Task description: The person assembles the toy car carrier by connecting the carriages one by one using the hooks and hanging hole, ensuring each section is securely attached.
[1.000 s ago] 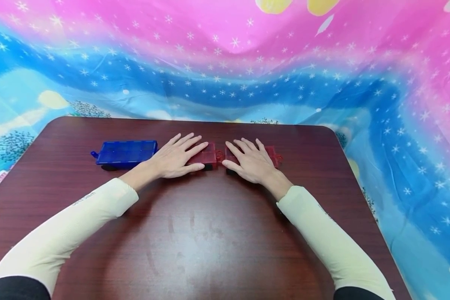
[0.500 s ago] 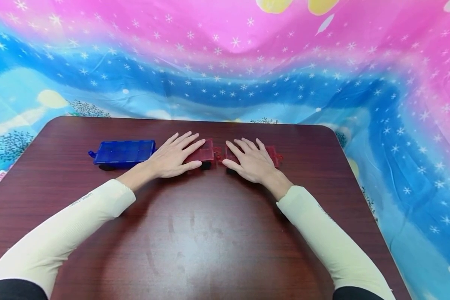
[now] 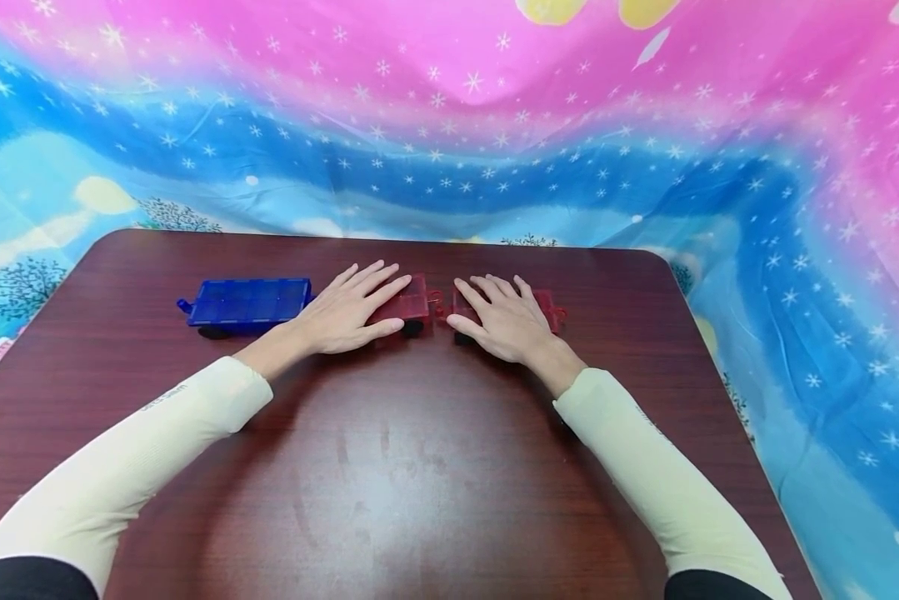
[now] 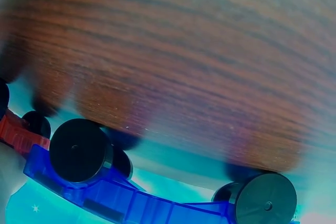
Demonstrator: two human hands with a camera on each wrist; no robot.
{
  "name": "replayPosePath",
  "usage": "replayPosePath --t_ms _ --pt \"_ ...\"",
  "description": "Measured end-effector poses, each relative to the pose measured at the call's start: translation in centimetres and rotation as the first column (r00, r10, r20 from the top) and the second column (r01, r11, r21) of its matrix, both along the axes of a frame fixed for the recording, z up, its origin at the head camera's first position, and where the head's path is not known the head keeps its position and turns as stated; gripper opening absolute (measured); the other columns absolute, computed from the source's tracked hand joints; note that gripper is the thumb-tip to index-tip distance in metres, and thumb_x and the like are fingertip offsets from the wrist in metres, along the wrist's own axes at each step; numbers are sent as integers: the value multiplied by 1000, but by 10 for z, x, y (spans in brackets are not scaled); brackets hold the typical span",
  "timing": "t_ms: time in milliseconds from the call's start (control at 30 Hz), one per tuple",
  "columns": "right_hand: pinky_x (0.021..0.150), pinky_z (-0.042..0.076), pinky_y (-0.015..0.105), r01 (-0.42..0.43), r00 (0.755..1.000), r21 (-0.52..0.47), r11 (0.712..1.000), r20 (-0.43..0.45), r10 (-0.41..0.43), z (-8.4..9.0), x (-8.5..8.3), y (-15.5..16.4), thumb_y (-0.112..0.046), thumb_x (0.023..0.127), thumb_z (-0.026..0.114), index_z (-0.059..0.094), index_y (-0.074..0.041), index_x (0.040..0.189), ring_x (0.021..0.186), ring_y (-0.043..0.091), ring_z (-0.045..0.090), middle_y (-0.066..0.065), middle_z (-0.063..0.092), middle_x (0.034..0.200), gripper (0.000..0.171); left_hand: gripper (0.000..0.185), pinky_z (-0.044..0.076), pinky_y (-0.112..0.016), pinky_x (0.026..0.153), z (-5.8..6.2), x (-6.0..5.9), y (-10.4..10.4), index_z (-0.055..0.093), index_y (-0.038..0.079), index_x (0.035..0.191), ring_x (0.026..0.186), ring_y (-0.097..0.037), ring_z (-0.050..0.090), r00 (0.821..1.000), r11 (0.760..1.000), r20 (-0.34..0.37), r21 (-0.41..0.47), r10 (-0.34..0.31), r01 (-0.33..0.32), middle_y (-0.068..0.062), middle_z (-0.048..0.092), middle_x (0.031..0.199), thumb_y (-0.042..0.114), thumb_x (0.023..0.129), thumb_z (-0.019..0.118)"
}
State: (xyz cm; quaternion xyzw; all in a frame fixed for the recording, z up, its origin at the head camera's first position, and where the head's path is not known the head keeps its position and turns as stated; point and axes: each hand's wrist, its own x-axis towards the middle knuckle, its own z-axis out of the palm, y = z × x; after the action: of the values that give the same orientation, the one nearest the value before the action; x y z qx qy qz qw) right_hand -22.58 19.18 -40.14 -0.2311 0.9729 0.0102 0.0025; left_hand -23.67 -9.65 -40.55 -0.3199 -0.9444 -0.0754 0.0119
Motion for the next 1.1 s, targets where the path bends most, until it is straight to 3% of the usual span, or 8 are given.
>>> replayPosePath --t_ms 200,700,1100 --pt "112 13 58 7 1000 -12 1000 12 -7 -1 -2 1 -74 87 19 12 -35 150 141 29 23 3 27 153 75 75 7 -49 118 0 -1 -1 5 42 148 147 -21 7 1000 1000 2 4 -10 10 4 16 158 78 84 20" --pt "112 12 57 25 1000 -16 1000 11 -25 -1 -8 1 -76 86 11 11 -34 150 141 29 23 3 26 154 77 77 9 -51 117 0 -3 2 10 38 149 146 -24 11 998 998 -21 -1 -55 55 2 18 157 79 84 17" --pt "113 11 57 22 1000 -14 1000 16 -21 -1 -10 1 -76 86 10 10 -34 150 141 28 23 2 26 154 77 77 8 -52 117 1 -2 3 11 38 149 147 -22 9 998 998 -13 -14 -53 53 2 19 157 78 84 18"
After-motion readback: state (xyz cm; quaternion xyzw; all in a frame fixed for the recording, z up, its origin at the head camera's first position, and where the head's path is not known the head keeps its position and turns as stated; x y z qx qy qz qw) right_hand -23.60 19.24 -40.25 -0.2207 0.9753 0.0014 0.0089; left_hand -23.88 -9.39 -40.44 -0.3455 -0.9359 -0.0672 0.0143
